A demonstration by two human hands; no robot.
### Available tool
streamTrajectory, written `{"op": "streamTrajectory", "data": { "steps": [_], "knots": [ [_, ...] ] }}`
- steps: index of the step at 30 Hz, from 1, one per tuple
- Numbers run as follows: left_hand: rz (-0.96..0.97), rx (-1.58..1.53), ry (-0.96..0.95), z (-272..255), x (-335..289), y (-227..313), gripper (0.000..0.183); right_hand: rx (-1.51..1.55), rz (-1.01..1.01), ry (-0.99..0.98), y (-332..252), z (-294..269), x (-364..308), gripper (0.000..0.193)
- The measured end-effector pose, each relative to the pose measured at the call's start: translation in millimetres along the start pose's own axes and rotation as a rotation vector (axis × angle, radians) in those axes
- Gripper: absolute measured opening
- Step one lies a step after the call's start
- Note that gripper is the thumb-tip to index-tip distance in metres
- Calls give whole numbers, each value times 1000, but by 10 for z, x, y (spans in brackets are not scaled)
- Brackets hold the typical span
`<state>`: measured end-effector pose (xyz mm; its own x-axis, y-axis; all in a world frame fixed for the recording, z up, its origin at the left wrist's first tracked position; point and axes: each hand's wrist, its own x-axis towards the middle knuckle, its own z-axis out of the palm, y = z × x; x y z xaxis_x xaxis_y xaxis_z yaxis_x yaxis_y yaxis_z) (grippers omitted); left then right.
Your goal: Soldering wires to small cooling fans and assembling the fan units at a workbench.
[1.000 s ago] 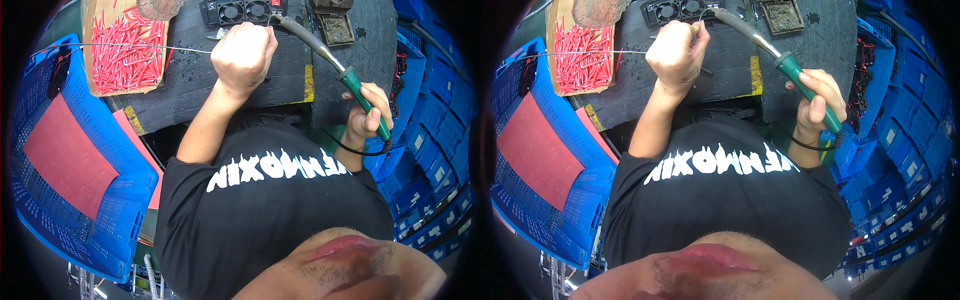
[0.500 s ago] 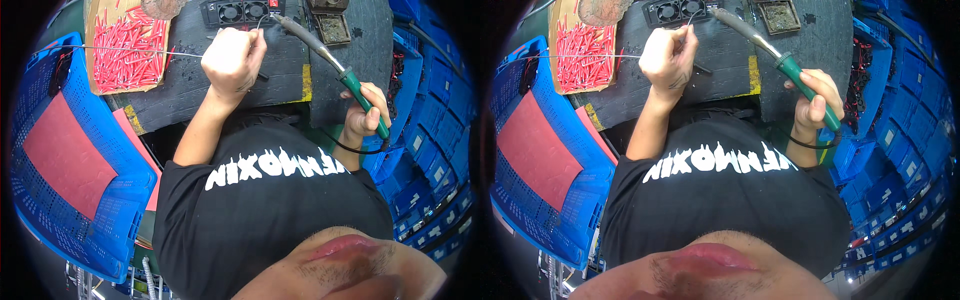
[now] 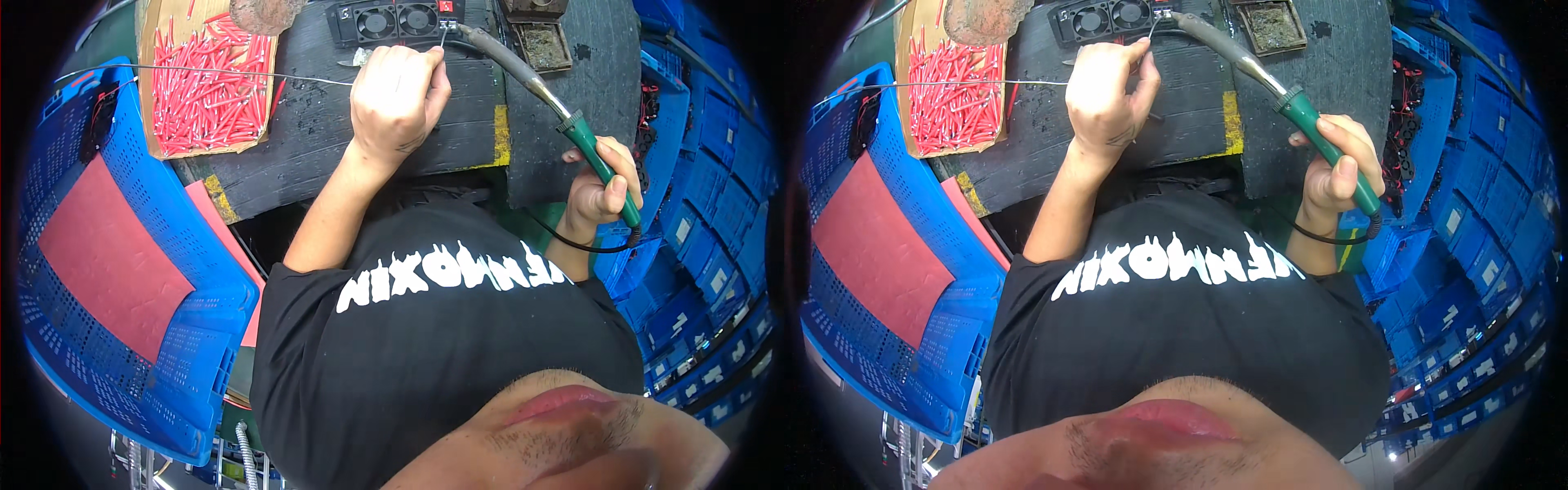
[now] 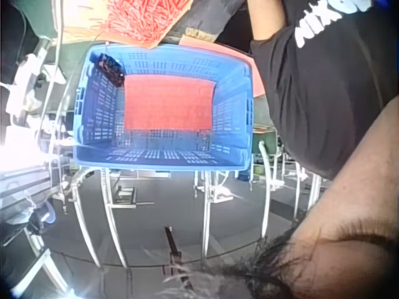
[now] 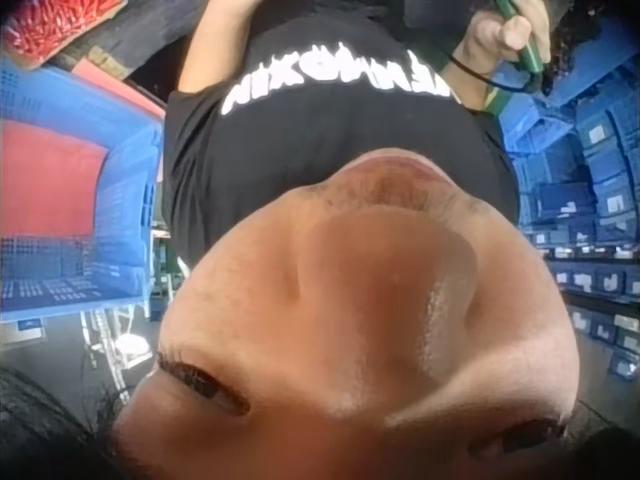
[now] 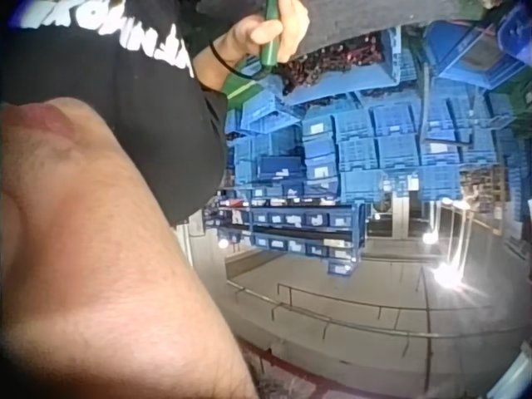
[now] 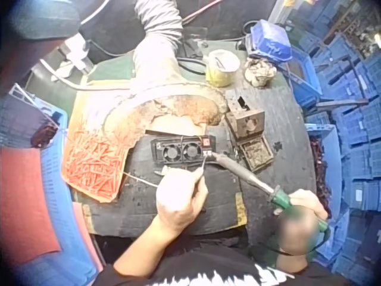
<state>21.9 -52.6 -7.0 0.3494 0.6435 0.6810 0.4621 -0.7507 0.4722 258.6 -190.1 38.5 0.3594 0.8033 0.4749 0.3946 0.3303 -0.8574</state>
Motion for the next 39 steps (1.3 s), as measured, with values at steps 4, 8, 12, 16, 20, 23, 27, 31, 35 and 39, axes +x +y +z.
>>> {"op": "streamTrajectory", "data": {
  "steps": [4, 8, 12, 16, 20, 23, 27, 31, 35, 39],
  "knots": [
    [-11, -12, -6, 22, 3, -28, 20, -18, -2, -10, -3, -4, 8, 48],
    [-2, -31, -20, 31, 2, -49, 18, -15, 19, -6, -7, 1, 12, 48],
    [-14, -26, -24, 23, 0, -47, 17, -14, 17, -11, -2, 11, 17, 48],
    [-31, -26, -13, 34, -17, -57, 17, -17, 6, -15, 5, 24, 30, 47],
    [-27, -25, -9, 40, -20, -60, 17, -38, -26, -34, -7, 27, 50, 46],
    [-23, -22, -16, 41, -19, -59, 18, -47, -40, -48, -1, 18, 49, 46],
    [-16, -37, -12, 43, -31, -63, 19, -42, -43, -43, 1, 16, 35, 46],
    [-14, -36, -19, 39, -36, -73, 20, -63, -33, -52, -25, 37, 32, 47],
    [-21, -27, -8, 40, -21, -57, 18, -22, 53, 35, -29, 24, 5, 49],
    [-24, -10, -7, 44, -28, -46, 17, 26, 81, 19, -21, 15, -8, 49]
  ]
}}
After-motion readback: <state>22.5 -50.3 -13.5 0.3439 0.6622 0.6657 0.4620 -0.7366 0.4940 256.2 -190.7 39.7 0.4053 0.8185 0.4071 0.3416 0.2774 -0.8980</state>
